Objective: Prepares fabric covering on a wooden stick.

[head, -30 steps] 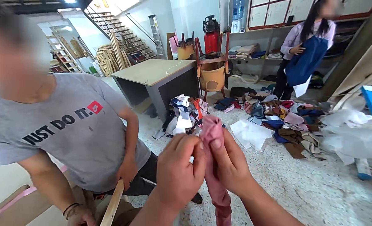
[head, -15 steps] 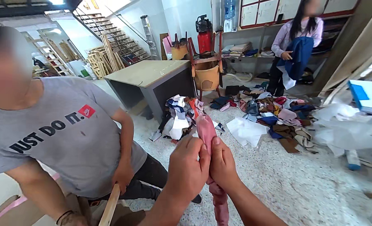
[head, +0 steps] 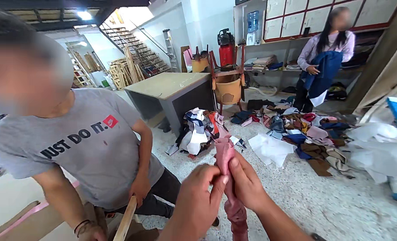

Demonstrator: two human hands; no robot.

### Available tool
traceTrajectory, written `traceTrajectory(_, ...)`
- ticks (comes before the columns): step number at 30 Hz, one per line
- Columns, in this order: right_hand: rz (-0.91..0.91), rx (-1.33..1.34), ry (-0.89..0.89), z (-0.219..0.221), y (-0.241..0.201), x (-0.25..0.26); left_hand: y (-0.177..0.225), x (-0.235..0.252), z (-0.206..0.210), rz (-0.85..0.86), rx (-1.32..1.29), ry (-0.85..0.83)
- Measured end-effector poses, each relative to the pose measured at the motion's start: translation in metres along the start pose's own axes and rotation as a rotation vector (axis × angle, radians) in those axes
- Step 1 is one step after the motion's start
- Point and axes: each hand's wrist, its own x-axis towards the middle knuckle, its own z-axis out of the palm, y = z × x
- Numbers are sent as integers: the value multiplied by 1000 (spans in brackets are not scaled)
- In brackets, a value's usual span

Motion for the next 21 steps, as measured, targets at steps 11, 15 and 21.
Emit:
traceTrajectory(11, -39, -103, 154, 17, -35, 23, 26, 59, -31, 192, 380, 47)
traceTrajectory(15, 46, -207, 205, 14, -47, 47, 16, 83, -27, -41, 141, 96)
traceTrajectory(21, 63, -201, 324, 6, 1, 14, -3, 60, 10, -5, -37, -16)
